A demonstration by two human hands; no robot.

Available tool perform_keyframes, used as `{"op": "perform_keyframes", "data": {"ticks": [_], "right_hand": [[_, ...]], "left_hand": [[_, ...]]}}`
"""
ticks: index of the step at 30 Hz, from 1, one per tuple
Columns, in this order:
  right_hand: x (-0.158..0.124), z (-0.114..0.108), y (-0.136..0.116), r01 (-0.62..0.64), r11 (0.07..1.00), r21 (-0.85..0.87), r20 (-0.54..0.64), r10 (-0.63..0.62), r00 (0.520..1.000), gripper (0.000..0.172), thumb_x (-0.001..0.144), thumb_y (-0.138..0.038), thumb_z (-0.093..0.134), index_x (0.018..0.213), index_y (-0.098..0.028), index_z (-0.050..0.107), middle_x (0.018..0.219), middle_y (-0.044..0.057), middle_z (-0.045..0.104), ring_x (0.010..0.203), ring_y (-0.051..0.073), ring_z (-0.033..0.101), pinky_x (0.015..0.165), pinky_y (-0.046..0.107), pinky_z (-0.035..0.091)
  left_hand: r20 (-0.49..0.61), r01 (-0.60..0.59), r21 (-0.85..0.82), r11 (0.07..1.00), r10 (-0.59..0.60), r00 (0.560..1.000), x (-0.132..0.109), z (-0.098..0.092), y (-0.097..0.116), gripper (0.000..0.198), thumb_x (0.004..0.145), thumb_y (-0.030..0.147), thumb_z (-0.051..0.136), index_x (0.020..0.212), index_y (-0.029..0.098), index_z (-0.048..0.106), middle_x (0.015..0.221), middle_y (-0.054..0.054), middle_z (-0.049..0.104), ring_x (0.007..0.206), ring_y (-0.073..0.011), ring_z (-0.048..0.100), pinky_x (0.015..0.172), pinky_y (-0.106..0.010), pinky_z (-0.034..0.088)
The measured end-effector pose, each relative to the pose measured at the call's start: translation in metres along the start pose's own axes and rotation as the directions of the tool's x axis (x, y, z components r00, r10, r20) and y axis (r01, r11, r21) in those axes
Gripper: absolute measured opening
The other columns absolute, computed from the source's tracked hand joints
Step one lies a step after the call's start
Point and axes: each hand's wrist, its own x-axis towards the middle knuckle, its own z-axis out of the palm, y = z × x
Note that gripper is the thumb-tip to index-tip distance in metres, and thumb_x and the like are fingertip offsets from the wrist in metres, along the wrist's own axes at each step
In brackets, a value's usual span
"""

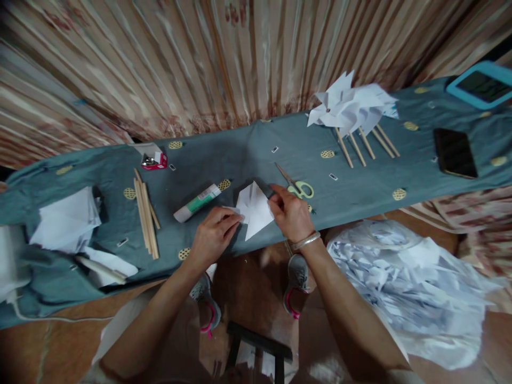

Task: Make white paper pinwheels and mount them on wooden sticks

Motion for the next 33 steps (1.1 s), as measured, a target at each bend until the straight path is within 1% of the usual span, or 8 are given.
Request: {"op": "perform_keyframes", "data": {"ticks": [6, 11, 16, 21, 24, 27, 29, 33], "right_hand": [[-0.011, -0.004, -0.003, -0.176, 0.971, 0.165, 0.064, 0.167, 0.984, 0.030, 0.074, -0.031, 0.063, 0.102, -0.017, 0.066, 0.070, 0.002, 0.071, 0.062, 0.019, 0.066, 0.063, 0.032, 0.052], [-0.022, 0.001, -0.008, -0.273, 0.910, 0.311, 0.057, 0.269, 0.962, 0.031, 0.072, -0.035, 0.064, 0.098, -0.018, 0.062, 0.070, 0.002, 0.069, 0.057, 0.017, 0.064, 0.055, 0.030, 0.051], [-0.031, 0.002, -0.018, -0.271, 0.936, 0.225, 0.030, 0.271, 0.962, 0.022, 0.073, -0.035, 0.065, 0.086, -0.018, 0.060, 0.072, 0.004, 0.068, 0.061, 0.019, 0.066, 0.060, 0.031, 0.051], [-0.039, -0.001, -0.023, -0.147, 0.989, -0.019, 0.039, 0.148, 0.988, 0.011, 0.078, -0.029, 0.062, 0.079, -0.019, 0.062, 0.066, 0.002, 0.067, 0.059, 0.018, 0.064, 0.059, 0.029, 0.048], [-0.042, -0.004, -0.020, -0.013, 0.994, -0.111, 0.023, 0.016, 1.000, 0.013, 0.083, -0.029, 0.057, 0.081, -0.019, 0.064, 0.068, 0.004, 0.068, 0.064, 0.020, 0.065, 0.063, 0.032, 0.050], [-0.043, -0.006, -0.017, 0.198, 0.974, -0.108, -0.016, -0.201, 0.979, 0.020, 0.088, -0.023, 0.049, 0.093, -0.016, 0.068, 0.098, 0.012, 0.071, 0.093, 0.025, 0.064, 0.085, 0.040, 0.050], [-0.043, -0.006, -0.017, 0.312, 0.948, -0.066, 0.015, -0.311, 0.950, 0.029, 0.088, -0.015, 0.043, 0.103, -0.016, 0.068, 0.122, 0.014, 0.062, 0.112, 0.027, 0.056, 0.097, 0.044, 0.046], [-0.045, -0.001, -0.017, 0.383, 0.923, -0.035, 0.154, -0.373, 0.915, 0.040, 0.086, -0.006, 0.037, 0.110, -0.017, 0.067, 0.140, 0.013, 0.047, 0.126, 0.028, 0.045, 0.104, 0.048, 0.042]], "left_hand": [[-0.025, 0.036, -0.010, 0.999, -0.036, 0.999, 0.005, -0.008, -0.007, 0.023, 0.086, 0.008, 0.051, 0.100, 0.017, 0.067, 0.094, -0.007, 0.063, 0.089, -0.0182, 0.058, 0.080, -0.033, 0.053], [-0.088, -0.009, -0.052, 0.999, 0.005, 0.996, 0.000, -0.012, 0.008, 0.018, 0.087, 0.015, 0.056, 0.102, 0.016, 0.064, 0.096, -0.007, 0.062, 0.090, -0.0187, 0.057, 0.080, -0.035, 0.053], [0.052, -0.033, -0.040, 0.999, 0.035, 0.998, -0.011, -0.003, 0.025, 0.020, 0.084, 0.027, 0.064, 0.100, 0.015, 0.063, 0.096, -0.008, 0.064, 0.089, -0.0204, 0.058, 0.077, -0.037, 0.055], [0.096, -0.046, -0.015, 0.999, 0.047, 0.994, -0.013, 0.002, 0.028, 0.014, 0.088, 0.022, 0.058, 0.099, 0.014, 0.063, 0.094, -0.007, 0.064, 0.087, -0.0185, 0.059, 0.076, -0.033, 0.055], [0.113, -0.061, 0.004, 0.998, 0.060, 0.992, -0.012, 0.001, 0.028, 0.013, 0.090, 0.019, 0.054, 0.096, 0.013, 0.063, 0.089, -0.006, 0.064, 0.085, -0.0172, 0.060, 0.075, -0.031, 0.055], [0.118, -0.065, 0.022, 0.998, 0.062, 0.991, -0.012, -0.001, 0.029, 0.013, 0.091, 0.017, 0.052, 0.095, 0.013, 0.063, 0.088, -0.006, 0.065, 0.084, -0.0166, 0.059, 0.075, -0.030, 0.055], [0.117, -0.072, 0.032, 0.997, 0.068, 0.991, -0.012, -0.001, 0.030, 0.012, 0.091, 0.016, 0.052, 0.095, 0.013, 0.063, 0.089, -0.006, 0.065, 0.085, -0.0170, 0.059, 0.076, -0.031, 0.055], [0.105, -0.102, 0.066, 0.993, 0.095, 0.990, -0.012, -0.001, 0.031, 0.011, 0.090, 0.015, 0.052, 0.090, 0.013, 0.063, 0.088, -0.006, 0.066, 0.081, -0.0169, 0.058, 0.072, -0.030, 0.054]]}}
